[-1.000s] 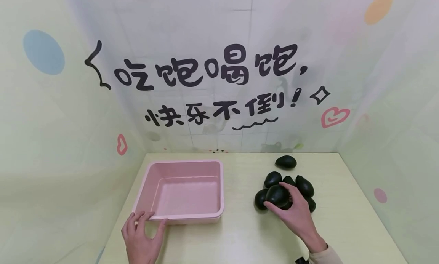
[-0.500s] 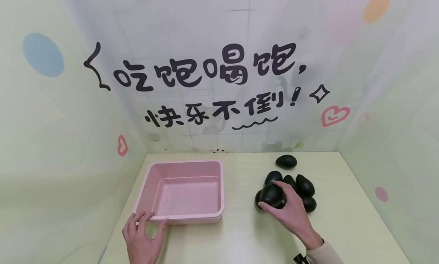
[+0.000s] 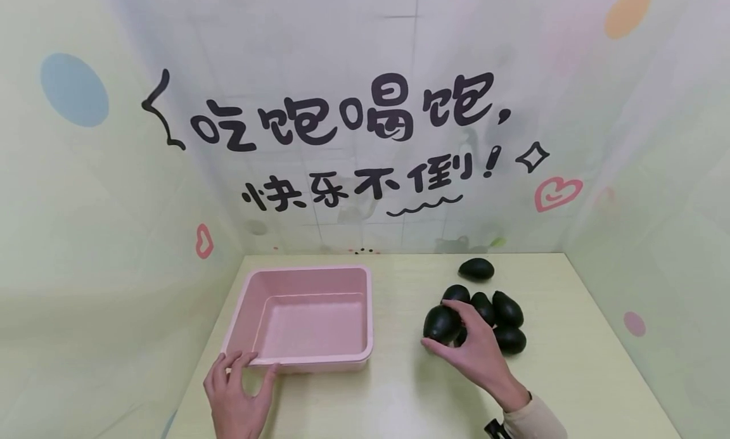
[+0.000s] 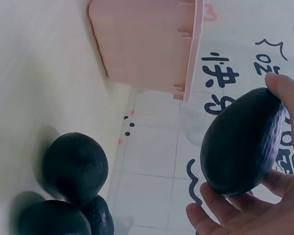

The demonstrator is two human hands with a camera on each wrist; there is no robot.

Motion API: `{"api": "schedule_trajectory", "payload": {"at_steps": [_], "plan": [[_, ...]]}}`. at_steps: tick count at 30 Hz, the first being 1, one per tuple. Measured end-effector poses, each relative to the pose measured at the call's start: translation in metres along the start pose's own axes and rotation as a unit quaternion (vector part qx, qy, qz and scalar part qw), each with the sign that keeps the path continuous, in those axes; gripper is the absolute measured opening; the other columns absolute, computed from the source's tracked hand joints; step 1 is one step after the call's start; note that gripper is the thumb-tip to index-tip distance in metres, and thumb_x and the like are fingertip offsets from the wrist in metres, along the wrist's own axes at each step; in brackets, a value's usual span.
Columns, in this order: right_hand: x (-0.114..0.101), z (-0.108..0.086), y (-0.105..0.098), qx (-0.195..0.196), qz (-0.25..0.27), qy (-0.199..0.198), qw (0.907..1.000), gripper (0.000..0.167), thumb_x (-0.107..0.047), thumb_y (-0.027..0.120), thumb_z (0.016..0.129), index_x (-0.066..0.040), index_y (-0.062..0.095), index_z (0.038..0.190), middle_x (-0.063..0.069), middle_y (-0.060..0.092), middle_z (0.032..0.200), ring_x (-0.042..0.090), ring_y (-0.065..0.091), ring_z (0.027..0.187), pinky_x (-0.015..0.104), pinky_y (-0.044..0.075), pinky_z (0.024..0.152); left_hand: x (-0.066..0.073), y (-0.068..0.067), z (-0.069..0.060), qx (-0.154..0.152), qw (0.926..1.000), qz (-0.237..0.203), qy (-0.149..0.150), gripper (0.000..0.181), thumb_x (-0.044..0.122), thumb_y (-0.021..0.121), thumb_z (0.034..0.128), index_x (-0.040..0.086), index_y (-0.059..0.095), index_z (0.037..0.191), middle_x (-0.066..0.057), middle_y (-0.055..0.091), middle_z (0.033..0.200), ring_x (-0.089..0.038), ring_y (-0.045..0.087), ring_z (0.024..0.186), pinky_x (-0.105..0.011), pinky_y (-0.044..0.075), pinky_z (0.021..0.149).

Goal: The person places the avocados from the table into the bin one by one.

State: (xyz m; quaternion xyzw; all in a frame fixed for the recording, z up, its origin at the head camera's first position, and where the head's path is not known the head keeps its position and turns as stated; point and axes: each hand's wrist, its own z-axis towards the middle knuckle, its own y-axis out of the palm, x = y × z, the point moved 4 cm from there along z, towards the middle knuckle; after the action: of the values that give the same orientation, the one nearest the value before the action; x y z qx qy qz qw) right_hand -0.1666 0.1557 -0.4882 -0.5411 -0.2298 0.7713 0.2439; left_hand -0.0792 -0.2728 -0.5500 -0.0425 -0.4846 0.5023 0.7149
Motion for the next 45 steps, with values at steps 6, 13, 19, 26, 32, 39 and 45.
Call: {"api": "schedule_trajectory", "payload": {"at_steps": [6, 13, 19, 26, 32, 39, 45], "plan": [[-0.005, 0.004, 0.002, -0.007, 0.005, -0.004, 1.0, 0.077, -0.039, 0.097, 0.075, -0.015, 0.064, 0.14, -0.001, 0.068, 0.14, 0.019, 0.066, 0.125, 0.042, 0.058, 0.097, -0.001, -0.001, 0.0, 0.0, 1.0, 0.0, 0.0, 0.044, 0.019, 0.092, 0.0736, 0.005, 0.072, 0.11, -0.022, 0.059, 0.13, -0.052, 0.039, 0.14, -0.075, 0.035, 0.11], [-0.01, 0.008, 0.007, -0.012, 0.005, -0.015, 0.9998, 0.077, -0.038, 0.098, 0.074, -0.015, 0.065, 0.139, -0.001, 0.069, 0.138, 0.016, 0.066, 0.122, 0.042, 0.059, 0.095, -0.002, 0.001, 0.0, -0.003, 1.0, 0.0, -0.006, 0.044, 0.019, 0.092, 0.0743, 0.004, 0.071, 0.111, -0.022, 0.058, 0.131, -0.053, 0.038, 0.14, -0.076, 0.034, 0.11], [-0.014, 0.007, 0.015, -0.026, 0.01, -0.01, 0.9996, 0.078, -0.042, 0.097, 0.074, -0.016, 0.064, 0.14, -0.001, 0.068, 0.14, 0.019, 0.066, 0.125, 0.045, 0.059, 0.099, -0.003, 0.001, 0.001, 0.006, 0.9999, -0.004, 0.008, 0.045, 0.019, 0.093, 0.0723, 0.005, 0.072, 0.11, -0.021, 0.059, 0.13, -0.052, 0.039, 0.139, -0.075, 0.034, 0.11], [-0.024, 0.01, 0.022, -0.032, 0.008, -0.038, 0.9987, 0.077, -0.042, 0.097, 0.073, -0.017, 0.065, 0.138, -0.002, 0.069, 0.135, 0.017, 0.068, 0.119, 0.044, 0.06, 0.099, -0.002, 0.0, 0.003, 0.011, 0.9998, -0.005, 0.017, 0.045, 0.018, 0.092, 0.0722, 0.005, 0.072, 0.11, -0.022, 0.059, 0.13, -0.052, 0.039, 0.141, -0.074, 0.035, 0.11], [-0.03, 0.012, 0.028, -0.05, 0.004, -0.041, 0.9979, 0.077, -0.046, 0.096, 0.074, -0.019, 0.065, 0.138, -0.004, 0.068, 0.138, 0.017, 0.066, 0.125, 0.045, 0.059, 0.102, -0.002, 0.001, 0.002, 0.006, 0.9999, -0.008, 0.005, 0.045, 0.017, 0.092, 0.0733, 0.005, 0.071, 0.111, -0.022, 0.058, 0.131, -0.053, 0.038, 0.141, -0.075, 0.034, 0.112], [-0.034, 0.009, 0.033, -0.059, 0.001, -0.042, 0.9974, 0.076, -0.047, 0.096, 0.074, -0.02, 0.066, 0.138, -0.003, 0.067, 0.14, 0.019, 0.066, 0.127, 0.043, 0.06, 0.102, -0.003, 0.003, -0.001, -0.006, 0.9999, -0.004, -0.015, 0.046, 0.018, 0.093, 0.0728, 0.005, 0.071, 0.11, -0.022, 0.057, 0.131, -0.053, 0.037, 0.141, -0.076, 0.035, 0.109], [-0.036, 0.009, 0.035, -0.063, 0.001, -0.042, 0.9971, 0.076, -0.048, 0.095, 0.074, -0.021, 0.065, 0.138, -0.003, 0.067, 0.14, 0.019, 0.066, 0.128, 0.043, 0.06, 0.103, -0.005, 0.003, -0.002, 0.0, 1.0, -0.003, -0.009, 0.046, 0.019, 0.092, 0.0723, 0.004, 0.07, 0.11, -0.023, 0.057, 0.131, -0.054, 0.037, 0.14, -0.076, 0.035, 0.109]]}}
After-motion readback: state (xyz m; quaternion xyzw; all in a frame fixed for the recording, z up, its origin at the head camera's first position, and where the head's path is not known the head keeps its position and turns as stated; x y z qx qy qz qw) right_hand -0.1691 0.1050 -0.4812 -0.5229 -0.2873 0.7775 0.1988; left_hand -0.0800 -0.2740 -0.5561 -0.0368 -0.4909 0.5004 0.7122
